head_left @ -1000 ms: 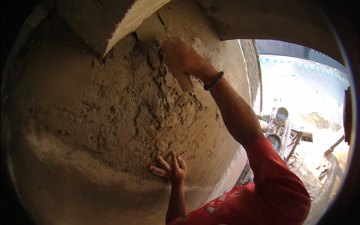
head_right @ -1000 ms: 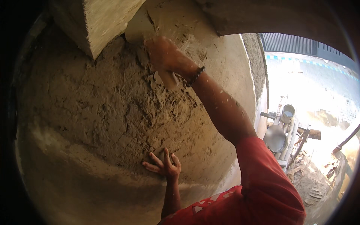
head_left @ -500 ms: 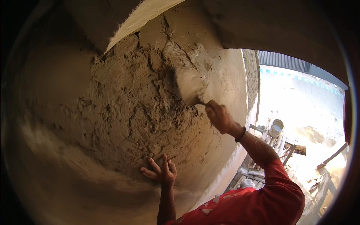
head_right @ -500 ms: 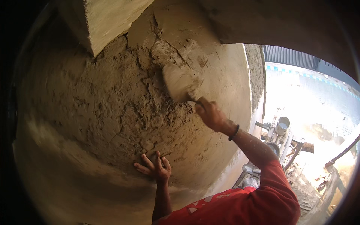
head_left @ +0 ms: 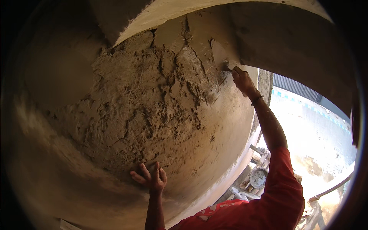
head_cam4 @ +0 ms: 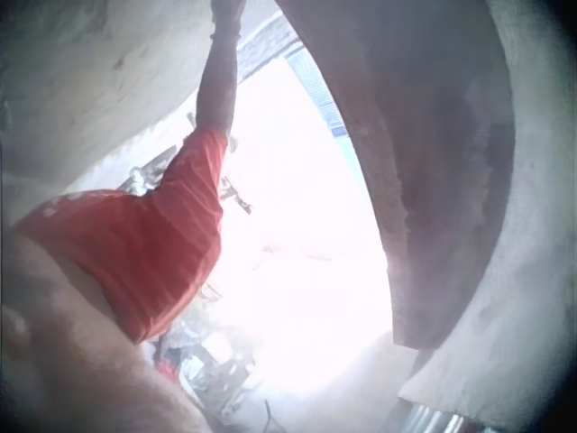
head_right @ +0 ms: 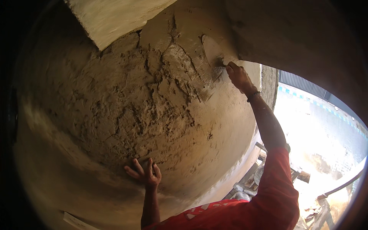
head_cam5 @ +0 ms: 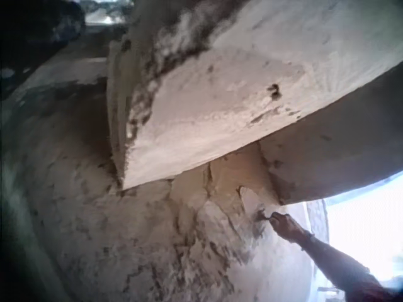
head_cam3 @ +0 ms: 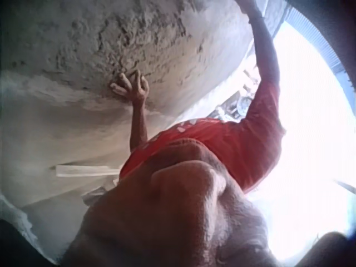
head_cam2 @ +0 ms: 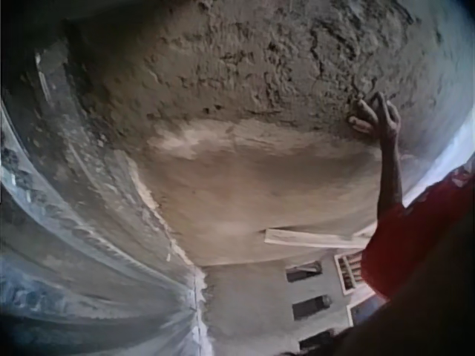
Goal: The person applies mortar to a wall using a trowel and smooths the surface with a wooden float while standing on a scaffold. They take material from a bucket and spread it across the wall before using the float to create an even finish.
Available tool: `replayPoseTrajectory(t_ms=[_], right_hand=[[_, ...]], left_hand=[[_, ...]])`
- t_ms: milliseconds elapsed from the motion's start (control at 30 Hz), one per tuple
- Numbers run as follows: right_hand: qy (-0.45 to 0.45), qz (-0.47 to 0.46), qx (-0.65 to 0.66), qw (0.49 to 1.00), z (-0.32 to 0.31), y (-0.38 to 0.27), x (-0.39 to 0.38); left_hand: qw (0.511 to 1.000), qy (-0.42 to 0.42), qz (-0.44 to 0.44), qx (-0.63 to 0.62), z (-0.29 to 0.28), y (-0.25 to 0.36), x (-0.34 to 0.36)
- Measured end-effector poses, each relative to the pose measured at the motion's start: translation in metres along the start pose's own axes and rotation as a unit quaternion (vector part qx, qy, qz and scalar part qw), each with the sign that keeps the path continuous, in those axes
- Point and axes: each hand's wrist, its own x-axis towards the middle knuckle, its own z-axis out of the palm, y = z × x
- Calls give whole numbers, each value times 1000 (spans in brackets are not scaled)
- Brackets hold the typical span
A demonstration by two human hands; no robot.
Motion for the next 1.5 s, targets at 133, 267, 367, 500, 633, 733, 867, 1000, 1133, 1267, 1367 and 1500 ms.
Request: replayPoseTrajectory(t_ms=[133, 267, 367, 500, 633, 733, 867, 1000, 1133, 1267, 1367, 1500], right_hand=[[-7, -6, 3, 1000, -2, 26, 0], [17, 138, 80, 987, 23, 38, -43], [12, 216, 165, 962, 44, 66, -94], [26, 293, 359, 886, 59, 28, -119], [-9, 237, 425, 874, 47, -39, -61], [-47, 145, 342, 927, 43, -98, -45], [-96, 63, 281, 953, 50, -118, -60], [-139, 93, 197, 966, 60, -122, -98], [-94, 107, 112, 983, 82, -104, -132], [-2, 86, 3, 996, 98, -64, -149], [21, 166, 17, 986, 98, -46, -148], [58, 236, 130, 961, 114, 3, -177]], left_hand=[[1000, 13, -4, 13, 1, 2, 4], [1000, 18, -6, 13, 0, -2, 3], [1000, 8, -10, 20, 1, 2, 3], [1000, -3, -20, 19, 2, 1, -3], [1000, -4, -13, 4, -2, -1, 0], [1000, -1, -22, -16, -1, 0, 1], [1000, 7, -15, -17, -1, 0, 0], [1000, -14, -11, -13, 0, -2, -3], [1000, -20, -14, -16, 0, -3, -5], [999, -26, -13, -24, -2, -3, -4], [999, -24, -9, -23, -4, -6, -2], [999, -18, -5, -29, -2, -4, -4]])
